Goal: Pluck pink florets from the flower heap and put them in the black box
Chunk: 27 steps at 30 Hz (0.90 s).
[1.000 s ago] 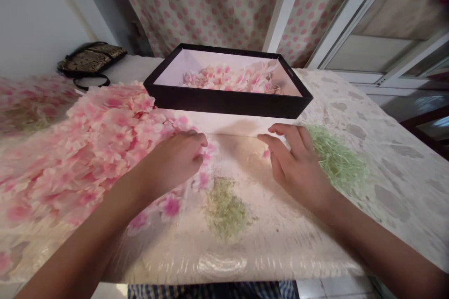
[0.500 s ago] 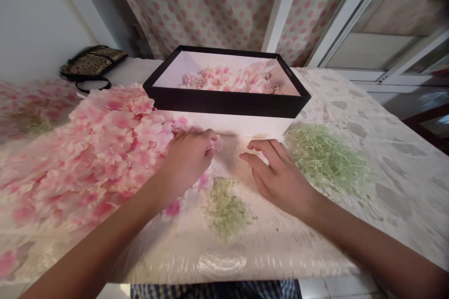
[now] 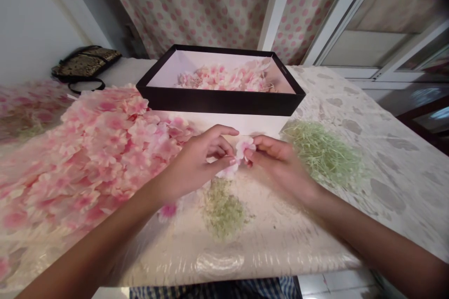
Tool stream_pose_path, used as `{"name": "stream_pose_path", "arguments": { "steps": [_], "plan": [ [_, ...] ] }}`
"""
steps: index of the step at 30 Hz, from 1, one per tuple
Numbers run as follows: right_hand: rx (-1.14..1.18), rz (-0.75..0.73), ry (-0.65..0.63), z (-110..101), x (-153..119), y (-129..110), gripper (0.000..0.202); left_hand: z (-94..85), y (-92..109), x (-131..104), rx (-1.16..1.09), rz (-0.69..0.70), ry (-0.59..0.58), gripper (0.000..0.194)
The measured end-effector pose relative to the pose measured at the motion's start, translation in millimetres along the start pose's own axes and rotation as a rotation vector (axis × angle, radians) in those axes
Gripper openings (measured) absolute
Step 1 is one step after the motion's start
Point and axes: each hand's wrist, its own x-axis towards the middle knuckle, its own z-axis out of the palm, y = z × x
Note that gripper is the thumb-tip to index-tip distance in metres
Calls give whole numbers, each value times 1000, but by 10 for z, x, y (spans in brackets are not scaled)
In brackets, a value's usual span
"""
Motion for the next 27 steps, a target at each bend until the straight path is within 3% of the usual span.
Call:
{"name": "stream_pose_path", "arguments": {
  "steps": [3,9,13,17,27],
  "plan": [
    [87,13,49,-37,11,-22,10,-12,-9,23,-104,-55,40,34],
    [200,95,9,-84,6,-38,5,-7,-15,42,-139,-66,129,35],
    [32,-4,-44,-99,11,-51,7,0,-9,45,-205,-113,135,37],
    [-103,-88,-4,-98,13,-56,8,4,-39,43,-153,-112,187,35],
    [389,230,-131,-77,-28,-110,8,36,36,-13,-219,37,219,42]
  ]
}}
